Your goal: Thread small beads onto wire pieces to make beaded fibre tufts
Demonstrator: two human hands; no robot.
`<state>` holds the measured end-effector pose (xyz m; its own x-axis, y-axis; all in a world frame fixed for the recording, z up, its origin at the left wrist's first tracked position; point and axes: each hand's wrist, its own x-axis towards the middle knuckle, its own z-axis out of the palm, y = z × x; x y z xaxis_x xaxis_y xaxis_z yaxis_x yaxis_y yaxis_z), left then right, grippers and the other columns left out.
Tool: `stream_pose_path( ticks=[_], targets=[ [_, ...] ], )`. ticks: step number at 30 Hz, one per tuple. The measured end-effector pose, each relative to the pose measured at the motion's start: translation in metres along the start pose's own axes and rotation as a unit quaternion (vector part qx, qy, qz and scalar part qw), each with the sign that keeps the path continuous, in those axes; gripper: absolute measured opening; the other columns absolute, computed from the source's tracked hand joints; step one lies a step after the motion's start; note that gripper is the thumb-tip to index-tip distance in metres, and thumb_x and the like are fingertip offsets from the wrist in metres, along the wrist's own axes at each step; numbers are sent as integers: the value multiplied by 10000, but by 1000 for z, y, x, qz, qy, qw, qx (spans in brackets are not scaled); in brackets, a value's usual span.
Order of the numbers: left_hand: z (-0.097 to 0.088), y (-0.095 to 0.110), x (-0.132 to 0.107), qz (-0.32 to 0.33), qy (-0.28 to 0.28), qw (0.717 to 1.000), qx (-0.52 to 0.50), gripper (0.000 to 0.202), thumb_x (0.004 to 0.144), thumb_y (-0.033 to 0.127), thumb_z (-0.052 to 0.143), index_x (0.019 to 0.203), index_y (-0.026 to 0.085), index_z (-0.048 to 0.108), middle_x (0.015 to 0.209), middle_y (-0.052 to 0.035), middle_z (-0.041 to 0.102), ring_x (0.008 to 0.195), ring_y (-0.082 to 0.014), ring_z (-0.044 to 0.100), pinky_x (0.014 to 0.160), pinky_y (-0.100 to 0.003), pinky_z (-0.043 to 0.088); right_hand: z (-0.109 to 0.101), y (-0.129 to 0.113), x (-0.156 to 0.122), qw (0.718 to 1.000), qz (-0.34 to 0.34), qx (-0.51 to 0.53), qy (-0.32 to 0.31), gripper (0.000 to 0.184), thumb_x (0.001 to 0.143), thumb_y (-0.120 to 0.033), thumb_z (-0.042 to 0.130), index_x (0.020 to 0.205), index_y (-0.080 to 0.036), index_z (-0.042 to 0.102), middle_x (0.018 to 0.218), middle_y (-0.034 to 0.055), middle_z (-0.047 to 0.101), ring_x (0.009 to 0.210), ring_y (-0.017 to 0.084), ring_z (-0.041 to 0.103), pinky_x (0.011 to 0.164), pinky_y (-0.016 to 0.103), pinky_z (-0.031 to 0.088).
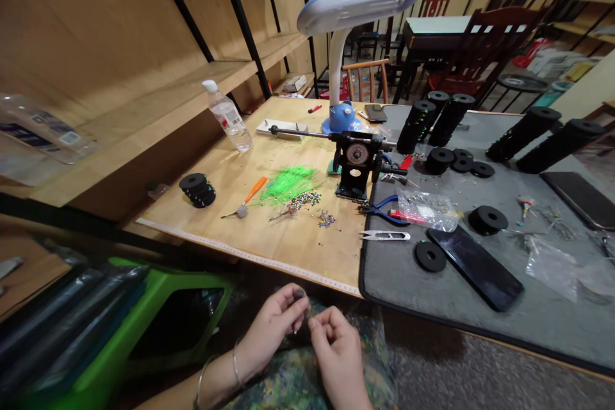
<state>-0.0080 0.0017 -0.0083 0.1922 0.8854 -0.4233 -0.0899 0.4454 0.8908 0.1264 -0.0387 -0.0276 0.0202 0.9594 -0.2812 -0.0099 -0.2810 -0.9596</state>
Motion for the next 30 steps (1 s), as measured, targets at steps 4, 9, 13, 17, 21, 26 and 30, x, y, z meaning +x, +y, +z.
stream_pose_path(
  ticks=[4,9,13,17,21,26,30],
  targets=[
    [2,-1,1,-12,-8,1000,-10,391,737,518,659,756,158,509,612,51,501,462,-53,384,428,-191,243,-2,-1,1,1000,1,8,15,356,797,-495,610,650,-177,544,447,-84,380,393,73,294,382,189,216],
    [4,-2,1,-13,-24,999,-19,388,737,508,664,757,153,511,656,28,536,455,-43,377,428,-193,232,-5,0,7,998,-18,13,63,339,801,-496,606,714,-169,587,463,-67,438,399,91,376,397,193,279],
    [5,0,0,-12,-16,1000,-13,392,731,514,668,741,161,498,612,49,502,460,-49,382,426,-190,238,-4,2,11,997,-40,-14,66,321,814,-472,598,767,-157,638,475,-48,479,409,103,411,408,202,303],
    [7,1,-1,-16,-22,1000,-9,410,721,535,668,725,183,459,515,89,438,430,-49,341,416,-188,237,-1,2,13,997,-42,-20,53,317,808,-462,601,748,-153,642,451,-52,465,393,99,394,398,201,292],
    [9,2,-2,-21,-28,999,-19,429,701,550,679,752,184,461,498,93,448,419,-47,338,408,-184,230,1,1,15,997,-40,-16,60,316,787,-463,617,697,-160,617,423,-61,447,375,92,383,390,197,284],
    [11,3,-3,-36,-34,998,-35,432,698,548,682,749,184,456,494,88,466,412,-42,342,400,-177,212,2,0,15,997,-19,15,69,346,774,-499,625,716,-158,614,420,-54,472,363,90,380,373,193,282],
    [10,1,-1,-30,-30,999,-33,436,694,553,685,750,188,453,486,88,476,394,-38,332,391,-176,211,2,1,15,997,-16,23,68,373,771,-522,629,719,-153,619,429,-51,479,365,90,376,371,196,281]
  ],
)
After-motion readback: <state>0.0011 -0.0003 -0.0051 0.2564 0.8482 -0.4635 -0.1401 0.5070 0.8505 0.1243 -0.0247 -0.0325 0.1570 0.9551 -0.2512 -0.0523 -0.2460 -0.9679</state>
